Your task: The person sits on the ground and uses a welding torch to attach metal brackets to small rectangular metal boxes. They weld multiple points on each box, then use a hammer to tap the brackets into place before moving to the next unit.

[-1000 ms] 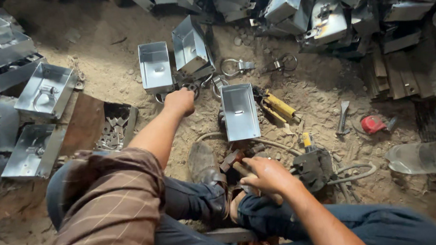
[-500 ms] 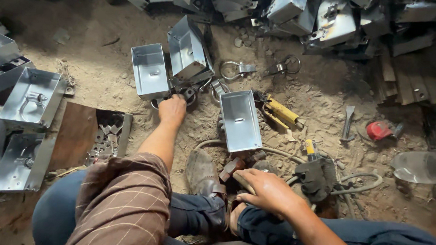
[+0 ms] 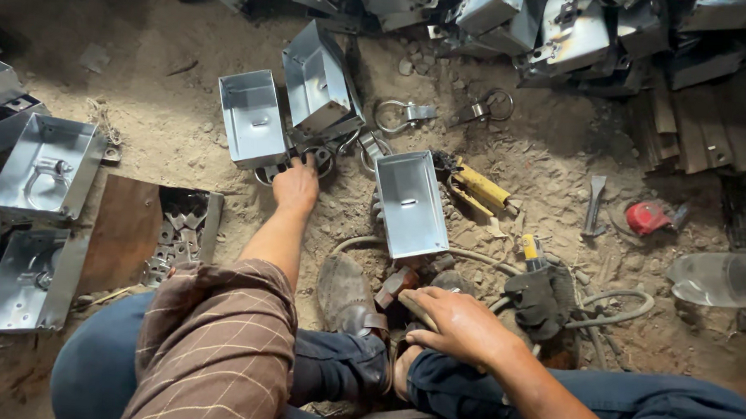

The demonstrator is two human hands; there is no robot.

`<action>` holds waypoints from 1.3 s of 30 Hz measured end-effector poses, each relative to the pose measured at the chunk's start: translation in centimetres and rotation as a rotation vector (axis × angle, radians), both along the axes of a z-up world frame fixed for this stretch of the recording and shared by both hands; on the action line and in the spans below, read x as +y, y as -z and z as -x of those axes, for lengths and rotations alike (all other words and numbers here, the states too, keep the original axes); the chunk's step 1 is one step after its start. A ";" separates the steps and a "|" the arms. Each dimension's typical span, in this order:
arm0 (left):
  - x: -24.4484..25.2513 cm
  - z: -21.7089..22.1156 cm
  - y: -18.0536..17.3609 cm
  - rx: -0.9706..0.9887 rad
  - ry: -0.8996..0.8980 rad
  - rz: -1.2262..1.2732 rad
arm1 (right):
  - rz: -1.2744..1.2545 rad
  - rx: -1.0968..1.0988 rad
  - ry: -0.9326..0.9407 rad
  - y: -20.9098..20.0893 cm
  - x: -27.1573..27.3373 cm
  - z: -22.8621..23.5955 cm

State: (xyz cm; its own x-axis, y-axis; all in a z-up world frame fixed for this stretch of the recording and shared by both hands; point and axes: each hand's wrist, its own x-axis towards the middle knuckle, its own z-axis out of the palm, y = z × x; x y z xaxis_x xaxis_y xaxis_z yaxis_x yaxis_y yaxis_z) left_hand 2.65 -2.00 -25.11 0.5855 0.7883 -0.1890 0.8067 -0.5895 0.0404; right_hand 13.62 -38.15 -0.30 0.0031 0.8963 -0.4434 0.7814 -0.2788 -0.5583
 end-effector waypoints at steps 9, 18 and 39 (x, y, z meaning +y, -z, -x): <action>-2.4 -0.8 -10.7 -0.043 0.076 0.031 | -0.024 -0.061 -0.030 -0.1 -0.2 0.7; -5.6 0.7 -29.4 -0.038 0.174 0.062 | -0.111 -0.217 0.077 -3.6 -1.4 1.8; -15.8 3.1 -33.9 -0.725 0.504 1.024 | -0.578 0.456 0.457 -6.7 -2.2 1.2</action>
State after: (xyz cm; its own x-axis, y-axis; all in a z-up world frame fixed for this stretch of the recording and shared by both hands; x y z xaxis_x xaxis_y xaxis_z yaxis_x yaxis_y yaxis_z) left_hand -0.48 -17.76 8.84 0.9847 0.1522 -0.0853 0.1234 -0.2619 0.9572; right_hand 12.43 -40.32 6.44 0.3512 0.9356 0.0357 0.3270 -0.0868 -0.9410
